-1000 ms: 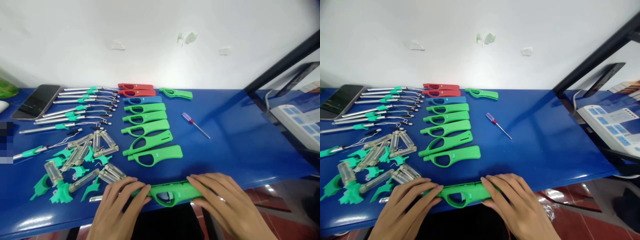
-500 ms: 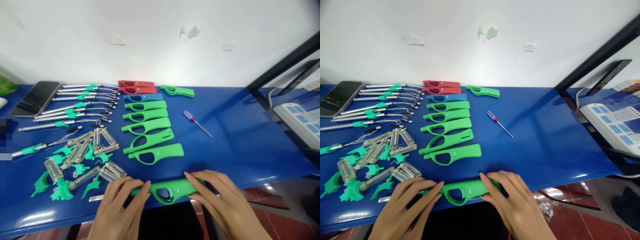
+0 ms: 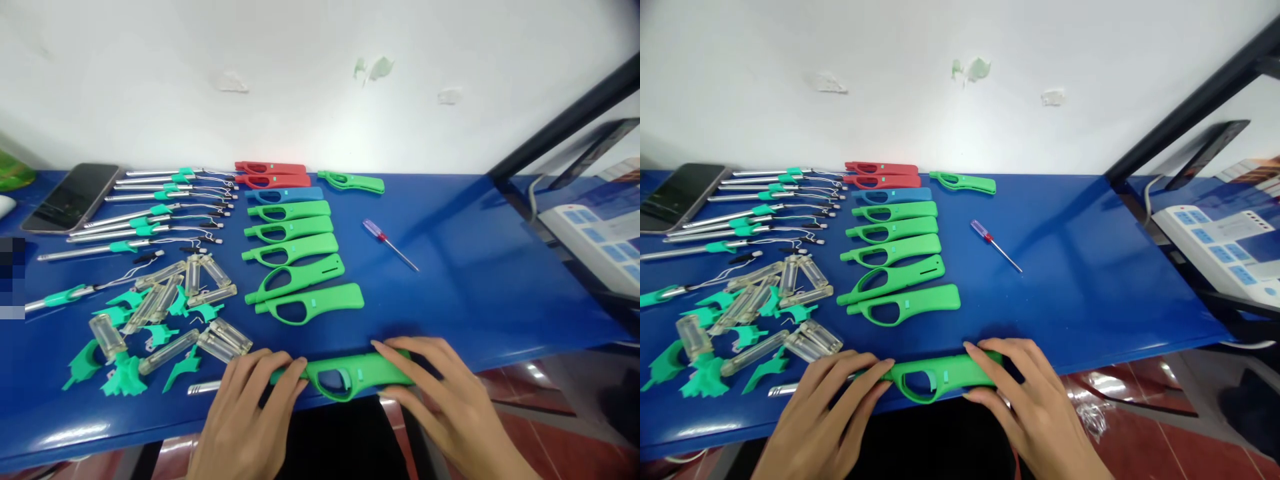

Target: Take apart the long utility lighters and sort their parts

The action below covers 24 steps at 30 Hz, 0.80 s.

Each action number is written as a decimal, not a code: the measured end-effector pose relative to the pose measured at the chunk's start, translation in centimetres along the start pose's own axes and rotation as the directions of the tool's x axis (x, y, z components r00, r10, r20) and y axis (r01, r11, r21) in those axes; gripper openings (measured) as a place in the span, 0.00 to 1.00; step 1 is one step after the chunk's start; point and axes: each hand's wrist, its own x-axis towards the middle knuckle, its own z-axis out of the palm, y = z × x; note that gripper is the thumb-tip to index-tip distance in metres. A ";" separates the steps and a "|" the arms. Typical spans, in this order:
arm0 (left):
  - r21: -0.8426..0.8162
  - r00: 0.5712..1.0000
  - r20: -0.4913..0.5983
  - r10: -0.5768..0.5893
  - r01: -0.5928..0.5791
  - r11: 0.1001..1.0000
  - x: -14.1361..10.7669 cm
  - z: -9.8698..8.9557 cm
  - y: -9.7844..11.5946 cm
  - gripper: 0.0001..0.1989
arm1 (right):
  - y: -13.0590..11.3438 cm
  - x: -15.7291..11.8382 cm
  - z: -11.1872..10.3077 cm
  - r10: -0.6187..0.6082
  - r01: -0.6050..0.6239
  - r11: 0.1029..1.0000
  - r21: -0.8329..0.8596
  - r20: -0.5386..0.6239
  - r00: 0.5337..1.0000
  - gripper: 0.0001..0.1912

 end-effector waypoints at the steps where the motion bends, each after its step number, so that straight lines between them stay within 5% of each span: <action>1: 0.000 1.000 -0.010 -0.005 0.005 1.000 0.1 0.0 0.0 0.16 | 0.0 -0.1 0.0 0.002 -0.002 1.000 0.002 -0.003 1.000 0.24; 24: -0.007 1.000 0.028 0.000 0.001 1.000 0.4 -0.1 -0.4 0.16 | -0.6 0.1 -0.6 -0.010 0.008 1.000 -0.026 -0.081 0.997 0.19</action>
